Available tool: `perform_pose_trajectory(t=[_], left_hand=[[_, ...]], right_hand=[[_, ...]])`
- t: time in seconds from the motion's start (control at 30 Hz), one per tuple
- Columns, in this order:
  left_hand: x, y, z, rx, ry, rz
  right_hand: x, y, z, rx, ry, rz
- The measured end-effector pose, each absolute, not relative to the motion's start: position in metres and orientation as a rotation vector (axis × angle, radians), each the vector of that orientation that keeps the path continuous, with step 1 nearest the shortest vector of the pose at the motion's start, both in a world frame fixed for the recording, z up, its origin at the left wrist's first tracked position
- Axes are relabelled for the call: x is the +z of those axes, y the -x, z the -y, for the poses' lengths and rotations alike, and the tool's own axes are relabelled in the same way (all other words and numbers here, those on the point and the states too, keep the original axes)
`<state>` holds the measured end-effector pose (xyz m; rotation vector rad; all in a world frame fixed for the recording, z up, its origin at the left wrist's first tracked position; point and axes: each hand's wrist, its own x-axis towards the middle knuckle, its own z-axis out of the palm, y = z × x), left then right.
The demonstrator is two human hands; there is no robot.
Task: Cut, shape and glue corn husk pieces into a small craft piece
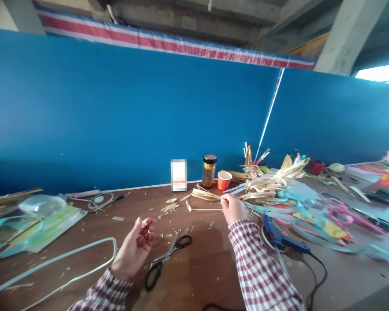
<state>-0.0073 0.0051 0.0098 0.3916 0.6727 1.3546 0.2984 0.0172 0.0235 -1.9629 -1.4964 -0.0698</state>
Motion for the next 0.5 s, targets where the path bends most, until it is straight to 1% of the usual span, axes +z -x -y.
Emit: perform_pose_trajectory(t=[0.1,0.17,0.33,0.5], left_hand=[[0.009,0.009,-0.007,1.36,-0.397,-0.696],[0.007,0.01,-0.007,1.356,-0.405,-0.703],[0.003,0.012,-0.006,1.326,-0.45,-0.71],[0.006,0.011,-0.006,1.325,-0.43,-0.709]], right_hand=[[0.025,-0.31,-0.017,-0.27,2.104,1.451],[0.023,-0.319,-0.018,-0.332,2.157,1.429],[0.012,-0.328,-0.018,-0.312,2.187,1.457],[0.005,-0.322,-0.02,-0.315,2.116,1.495]])
